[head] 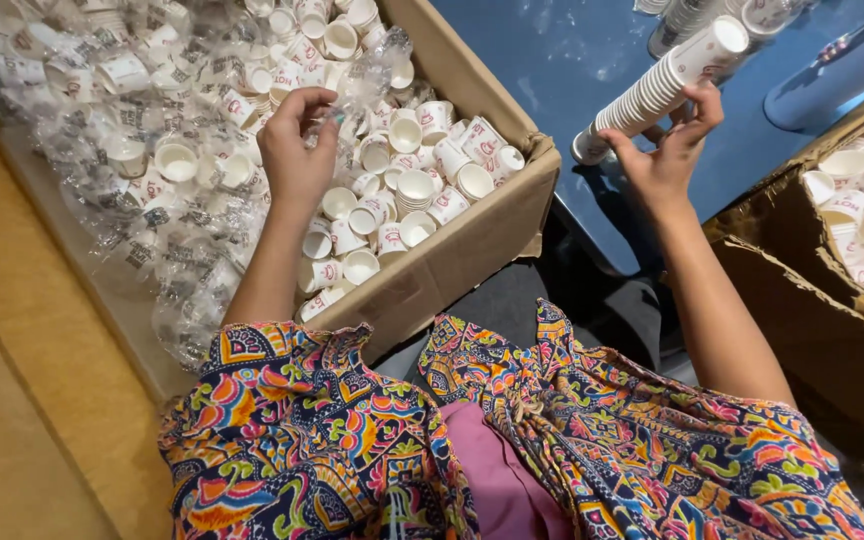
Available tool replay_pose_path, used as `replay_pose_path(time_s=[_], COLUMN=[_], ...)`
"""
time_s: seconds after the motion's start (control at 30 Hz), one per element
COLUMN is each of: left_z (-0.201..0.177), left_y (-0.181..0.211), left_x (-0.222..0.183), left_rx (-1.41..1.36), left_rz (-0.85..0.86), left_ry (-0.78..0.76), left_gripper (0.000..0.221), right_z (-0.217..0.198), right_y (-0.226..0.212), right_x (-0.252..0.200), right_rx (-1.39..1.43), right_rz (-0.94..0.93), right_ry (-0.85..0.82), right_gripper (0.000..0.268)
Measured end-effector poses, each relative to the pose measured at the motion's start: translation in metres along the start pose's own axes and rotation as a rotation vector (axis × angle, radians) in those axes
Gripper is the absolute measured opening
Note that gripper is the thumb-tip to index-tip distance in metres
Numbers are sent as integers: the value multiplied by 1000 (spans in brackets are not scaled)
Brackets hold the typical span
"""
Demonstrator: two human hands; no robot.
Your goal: Manually sorting and packaging small paper cups from a bulk box into smaller stacks or plastic sleeves.
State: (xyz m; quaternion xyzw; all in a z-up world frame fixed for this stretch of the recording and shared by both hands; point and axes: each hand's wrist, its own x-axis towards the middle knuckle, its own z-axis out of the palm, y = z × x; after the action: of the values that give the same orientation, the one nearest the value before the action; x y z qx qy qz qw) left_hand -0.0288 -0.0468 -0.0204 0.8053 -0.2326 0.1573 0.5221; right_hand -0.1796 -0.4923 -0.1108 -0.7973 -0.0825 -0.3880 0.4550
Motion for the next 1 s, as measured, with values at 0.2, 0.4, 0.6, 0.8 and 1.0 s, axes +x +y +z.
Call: replay_pose_path(time_s=[0.2, 0.4, 0.6, 0.8, 1.0], left_z=[11, 70, 177, 247, 287], left_y=[6, 22, 77, 116, 88], left_x=[-1, 1, 11, 28, 24], left_rx=[-10, -304, -727, -1012, -1108], left_rz=[-7, -69, -80, -126, -123], left_ry=[-17, -114, -320, -430, -329], left_gripper=[27, 29, 27, 24, 23], right_z=[17, 22, 4, -28, -35], right_y=[-9, -12, -70, -112, -123], right_x=[-6, -7, 8, 7, 20], right_rx=[-214, -176, -393, -258, 200], right_rz=[-106, -93, -193, -48, 423], right_ry=[-68, -86, -22, 181, 141], right_gripper=[94, 88, 82, 55, 32])
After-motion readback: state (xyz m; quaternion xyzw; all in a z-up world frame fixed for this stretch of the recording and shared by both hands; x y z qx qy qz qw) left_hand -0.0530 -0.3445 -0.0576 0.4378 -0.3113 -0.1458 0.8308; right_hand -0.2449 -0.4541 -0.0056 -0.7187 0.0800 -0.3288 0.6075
